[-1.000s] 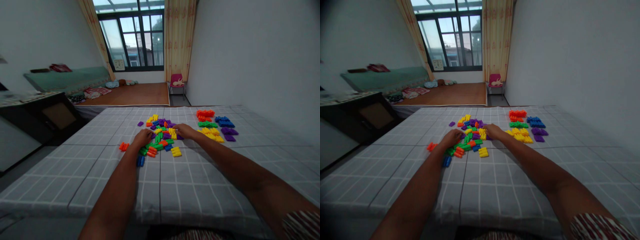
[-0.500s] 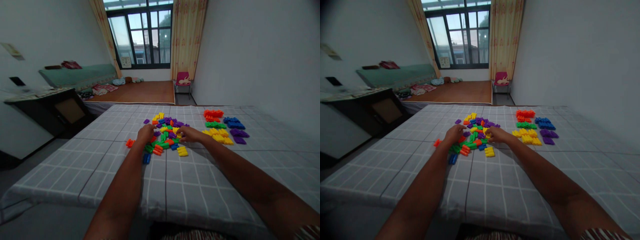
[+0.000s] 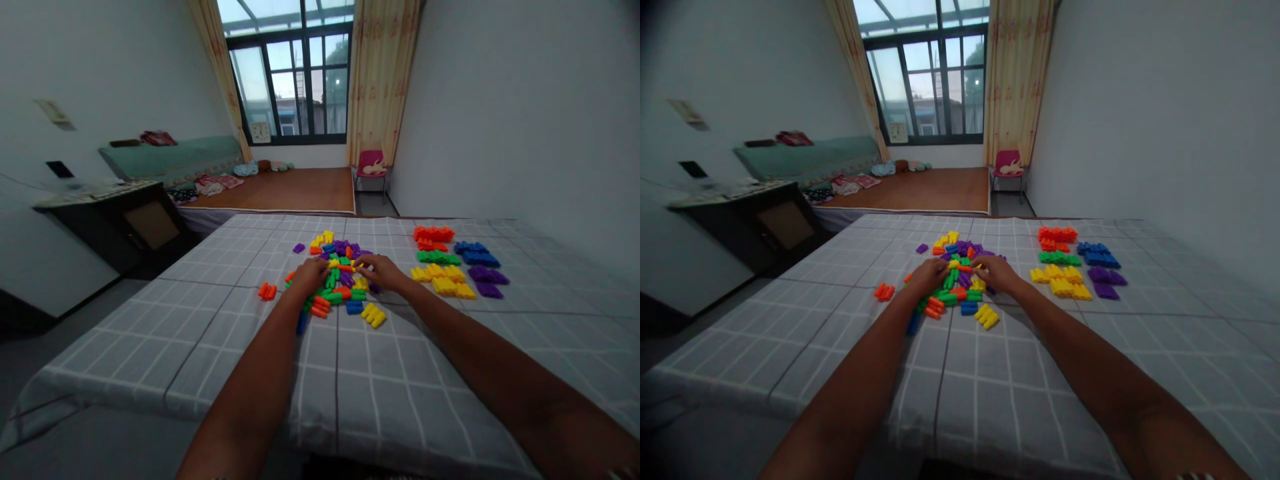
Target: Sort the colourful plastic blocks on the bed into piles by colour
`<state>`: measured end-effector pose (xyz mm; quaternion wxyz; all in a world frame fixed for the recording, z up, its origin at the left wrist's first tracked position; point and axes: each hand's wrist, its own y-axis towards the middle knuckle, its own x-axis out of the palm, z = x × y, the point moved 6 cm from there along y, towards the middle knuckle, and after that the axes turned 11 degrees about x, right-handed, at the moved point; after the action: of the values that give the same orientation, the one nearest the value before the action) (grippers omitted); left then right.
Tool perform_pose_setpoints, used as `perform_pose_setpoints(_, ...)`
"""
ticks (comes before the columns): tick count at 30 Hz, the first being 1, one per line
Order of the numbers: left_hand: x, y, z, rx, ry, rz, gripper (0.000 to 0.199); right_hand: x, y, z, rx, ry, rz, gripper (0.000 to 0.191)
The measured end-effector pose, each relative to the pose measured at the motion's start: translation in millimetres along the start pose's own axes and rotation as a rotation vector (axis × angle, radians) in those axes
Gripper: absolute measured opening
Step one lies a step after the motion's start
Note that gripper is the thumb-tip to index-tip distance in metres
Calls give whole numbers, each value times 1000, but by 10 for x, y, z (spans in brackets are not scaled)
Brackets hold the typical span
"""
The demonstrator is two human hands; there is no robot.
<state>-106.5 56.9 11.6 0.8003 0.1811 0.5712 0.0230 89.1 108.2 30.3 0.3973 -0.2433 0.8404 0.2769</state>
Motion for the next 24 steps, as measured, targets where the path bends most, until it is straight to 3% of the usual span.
perform_pose_setpoints(5,5,8,71,-10,17,47,21,56,4,-246,-160,-34,125,26)
perform_pose_setpoints(8,-62,28,140,43,-157,123,20,45,-46,-389,-258,-107,165,38)
perform_pose_setpoints(11,-62,66,247,85,-386,100,19,71,-69,-428,-272,-118,123,41)
perform_pose_setpoints(13,-30,82,320,93,-578,65,24,101,-70,-389,-219,-80,88,39)
perform_pose_setpoints(17,26,87,410,80,-995,59,34,109,-78,-209,70,-70,68,38)
perform_pose_setpoints(20,38,84,436,74,-1132,41,40,59,-119,-150,182,-123,32,47)
perform_pose_setpoints(22,33,78,435,45,-1153,23,41,-10,-141,-206,96,-104,53,57)
perform_pose_setpoints(24,20,68,436,7,-1151,1,42,-57,-171,-322,-87,-48,68,60)
